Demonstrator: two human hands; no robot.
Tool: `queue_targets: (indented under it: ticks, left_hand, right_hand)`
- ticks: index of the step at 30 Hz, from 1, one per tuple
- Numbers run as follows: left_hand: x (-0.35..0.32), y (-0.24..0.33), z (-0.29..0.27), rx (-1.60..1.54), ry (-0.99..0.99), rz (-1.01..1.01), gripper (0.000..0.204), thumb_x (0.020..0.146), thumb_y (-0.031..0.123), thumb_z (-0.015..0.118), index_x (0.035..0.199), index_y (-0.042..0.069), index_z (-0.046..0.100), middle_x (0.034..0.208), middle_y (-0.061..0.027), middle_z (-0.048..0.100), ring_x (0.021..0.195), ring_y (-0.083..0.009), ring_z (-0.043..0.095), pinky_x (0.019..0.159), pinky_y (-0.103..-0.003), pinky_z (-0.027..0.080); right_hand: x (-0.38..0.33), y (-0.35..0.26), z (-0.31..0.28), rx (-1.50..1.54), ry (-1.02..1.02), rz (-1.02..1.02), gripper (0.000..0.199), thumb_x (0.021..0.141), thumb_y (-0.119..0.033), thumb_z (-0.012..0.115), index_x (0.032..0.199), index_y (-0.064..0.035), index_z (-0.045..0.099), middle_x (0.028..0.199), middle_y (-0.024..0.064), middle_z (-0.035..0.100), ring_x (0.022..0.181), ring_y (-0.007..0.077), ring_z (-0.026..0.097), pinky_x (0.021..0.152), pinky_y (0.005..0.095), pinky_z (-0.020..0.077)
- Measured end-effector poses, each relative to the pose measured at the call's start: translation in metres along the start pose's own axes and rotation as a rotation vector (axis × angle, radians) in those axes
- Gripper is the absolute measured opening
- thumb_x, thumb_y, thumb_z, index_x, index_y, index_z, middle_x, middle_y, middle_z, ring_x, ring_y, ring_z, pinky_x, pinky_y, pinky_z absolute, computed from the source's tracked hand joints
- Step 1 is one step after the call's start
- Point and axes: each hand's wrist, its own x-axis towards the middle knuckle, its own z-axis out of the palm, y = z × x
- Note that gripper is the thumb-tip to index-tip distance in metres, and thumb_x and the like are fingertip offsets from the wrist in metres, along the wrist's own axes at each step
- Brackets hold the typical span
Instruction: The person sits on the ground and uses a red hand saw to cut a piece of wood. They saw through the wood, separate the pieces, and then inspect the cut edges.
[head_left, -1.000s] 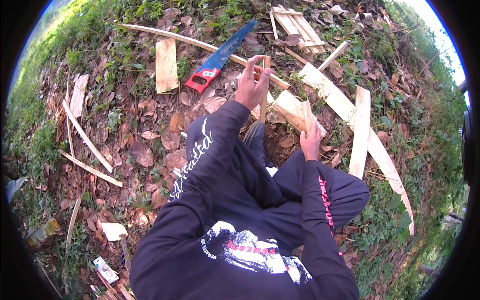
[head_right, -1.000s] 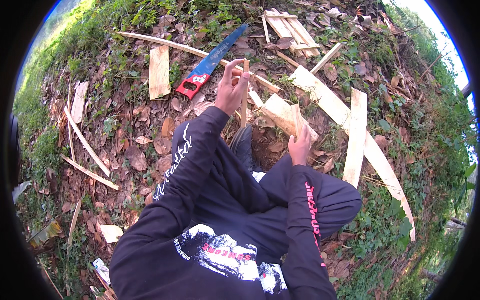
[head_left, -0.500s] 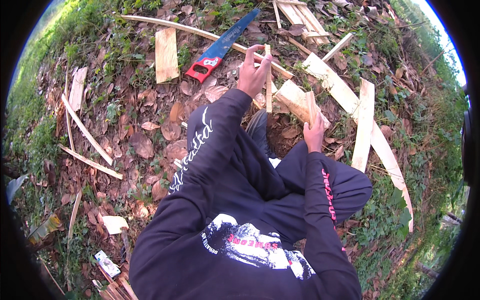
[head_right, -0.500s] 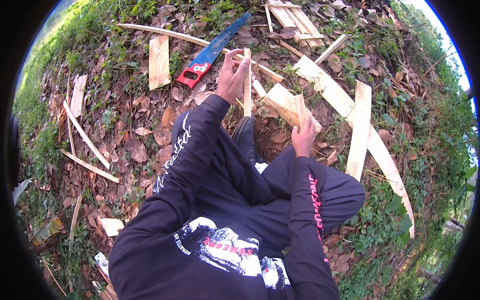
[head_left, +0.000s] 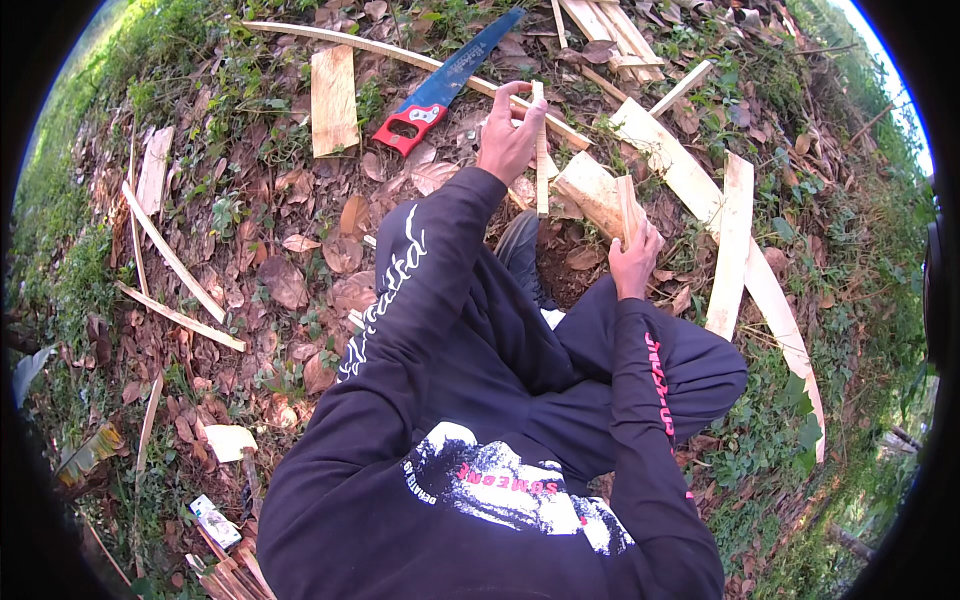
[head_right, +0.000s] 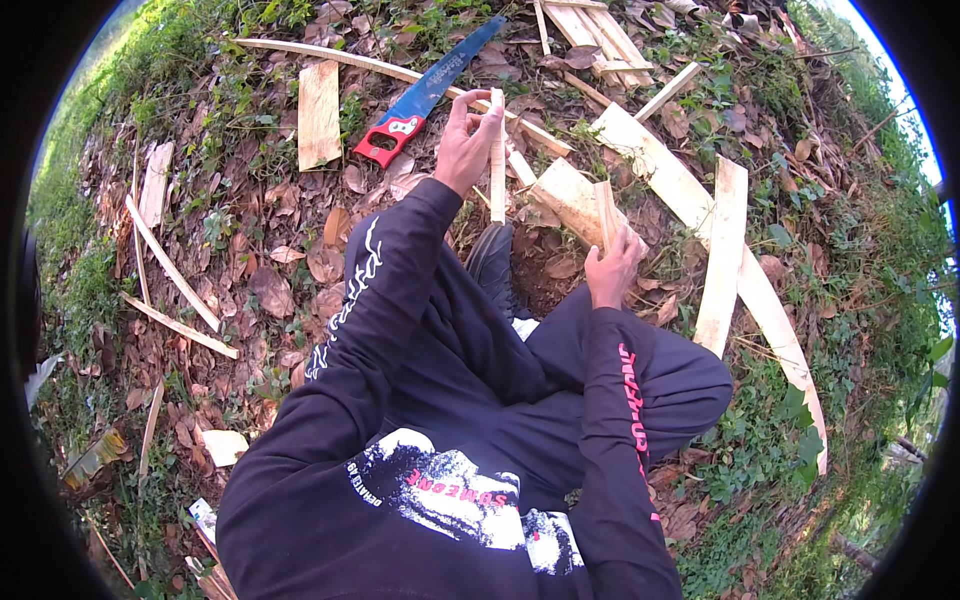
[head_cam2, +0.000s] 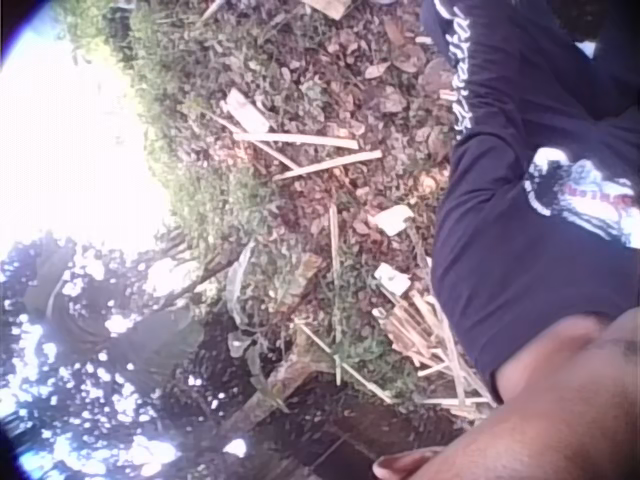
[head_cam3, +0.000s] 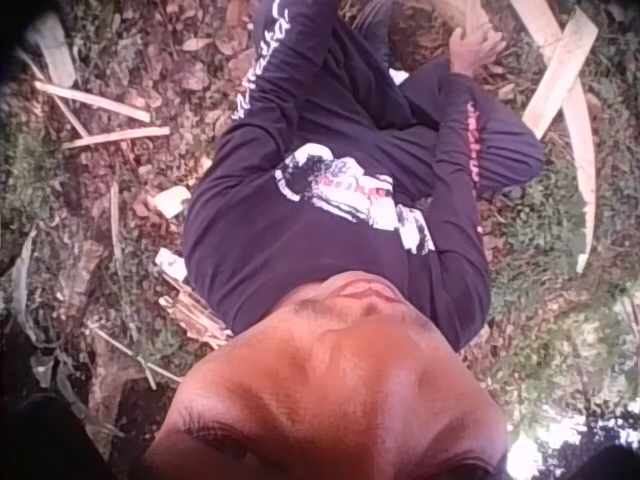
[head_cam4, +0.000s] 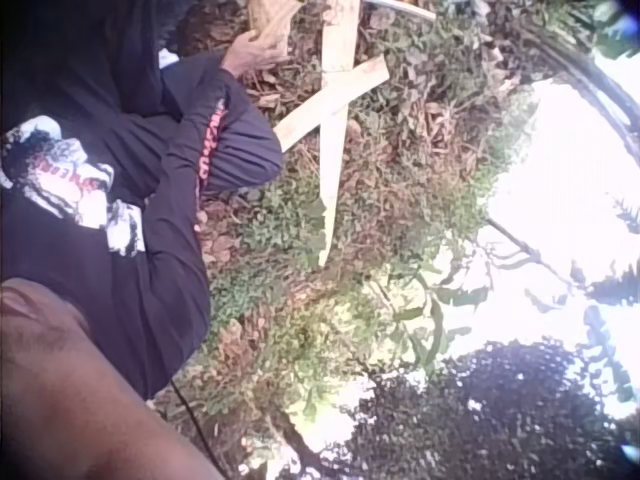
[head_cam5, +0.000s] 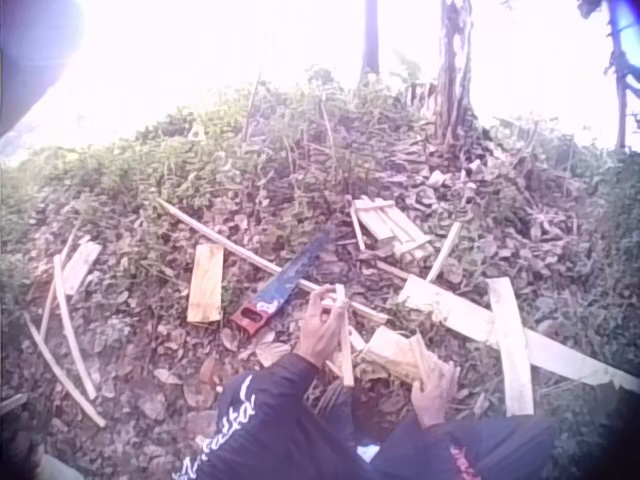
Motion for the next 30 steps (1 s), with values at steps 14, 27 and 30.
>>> queue_targets:
  ticks: [14, 27, 30]
  left_hand:
    - [-0.012, 0.021, 0.023, 0.036, -0.205, 0.016, 0.051, 0.094, 0.025, 0.063, 0.134, 0.011, 0.034, 0.093, -0.0092, 0.057, 0.077, -0.0151, 0.065, 0.052, -0.025, 0.055]
    - [-0.017, 0.016, 0.031, 0.133, -0.407, -0.012, 0.055, 0.089, 0.024, 0.068, 0.132, 0.009, 0.037, 0.091, -0.0154, 0.061, 0.078, -0.0223, 0.068, 0.057, -0.036, 0.062]
    - [-0.016, 0.016, 0.033, 0.152, -0.462, -0.042, 0.056, 0.088, 0.022, 0.069, 0.134, 0.009, 0.039, 0.093, -0.0169, 0.061, 0.079, -0.0237, 0.068, 0.06, -0.037, 0.063]
  right_hand:
    - [-0.002, -0.101, -0.074, 1.249, -0.369, -0.035, 0.043, 0.097, -0.022, 0.055, 0.134, -0.0022, 0.05, 0.11, 0.0109, 0.063, 0.097, 0.0173, 0.062, 0.084, 0.031, 0.0505]
    - [-0.004, -0.096, -0.065, 1.438, -0.496, 0.033, 0.046, 0.096, -0.018, 0.057, 0.136, -0.0007, 0.045, 0.113, 0.0098, 0.061, 0.102, 0.0149, 0.059, 0.09, 0.0287, 0.0477]
    - [-0.003, -0.098, -0.061, 1.448, -0.502, 0.071, 0.043, 0.093, -0.009, 0.062, 0.133, -0.0005, 0.048, 0.111, 0.0082, 0.063, 0.097, 0.0119, 0.06, 0.087, 0.026, 0.0483]
